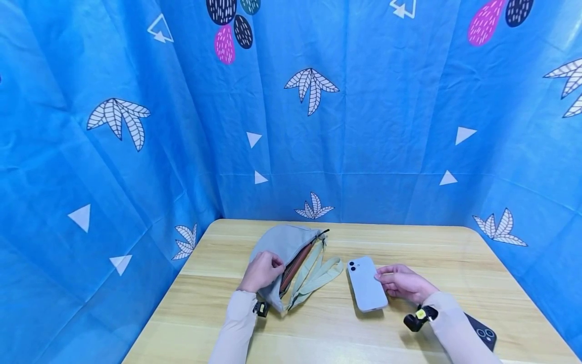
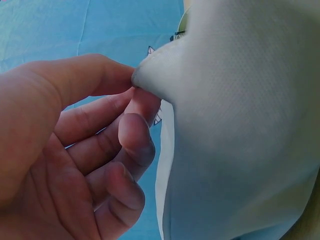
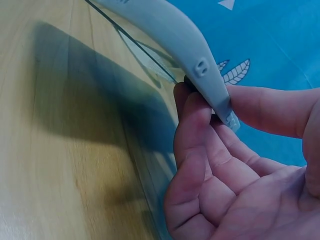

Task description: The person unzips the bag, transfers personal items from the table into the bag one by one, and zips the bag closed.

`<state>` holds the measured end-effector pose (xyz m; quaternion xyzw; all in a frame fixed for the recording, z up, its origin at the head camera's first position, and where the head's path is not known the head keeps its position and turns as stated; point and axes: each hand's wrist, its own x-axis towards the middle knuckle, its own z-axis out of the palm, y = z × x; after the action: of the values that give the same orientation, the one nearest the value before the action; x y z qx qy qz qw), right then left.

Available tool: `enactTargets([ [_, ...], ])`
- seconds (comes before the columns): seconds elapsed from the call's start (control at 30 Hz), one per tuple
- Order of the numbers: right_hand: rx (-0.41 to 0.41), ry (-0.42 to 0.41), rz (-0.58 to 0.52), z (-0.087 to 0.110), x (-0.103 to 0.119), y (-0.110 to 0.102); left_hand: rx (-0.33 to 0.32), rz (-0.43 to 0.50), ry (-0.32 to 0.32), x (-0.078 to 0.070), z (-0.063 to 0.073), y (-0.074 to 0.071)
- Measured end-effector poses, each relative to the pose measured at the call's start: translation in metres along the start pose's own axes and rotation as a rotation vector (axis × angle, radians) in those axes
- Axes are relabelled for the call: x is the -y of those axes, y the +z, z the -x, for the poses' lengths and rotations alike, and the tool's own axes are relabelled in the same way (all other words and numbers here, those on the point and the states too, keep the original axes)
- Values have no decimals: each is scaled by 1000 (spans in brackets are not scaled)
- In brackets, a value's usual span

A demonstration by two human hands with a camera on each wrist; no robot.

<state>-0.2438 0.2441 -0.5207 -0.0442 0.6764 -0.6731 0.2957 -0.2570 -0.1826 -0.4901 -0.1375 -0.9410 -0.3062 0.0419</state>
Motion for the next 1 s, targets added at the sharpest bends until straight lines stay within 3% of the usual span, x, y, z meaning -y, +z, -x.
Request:
enactTargets([
  [0.77,64,-28,-80,-12,5,12,-9,-2,13,1,0,0],
  [1.0,51,-24,-59,-16,8,18,-8,-4,10,0,0,0],
])
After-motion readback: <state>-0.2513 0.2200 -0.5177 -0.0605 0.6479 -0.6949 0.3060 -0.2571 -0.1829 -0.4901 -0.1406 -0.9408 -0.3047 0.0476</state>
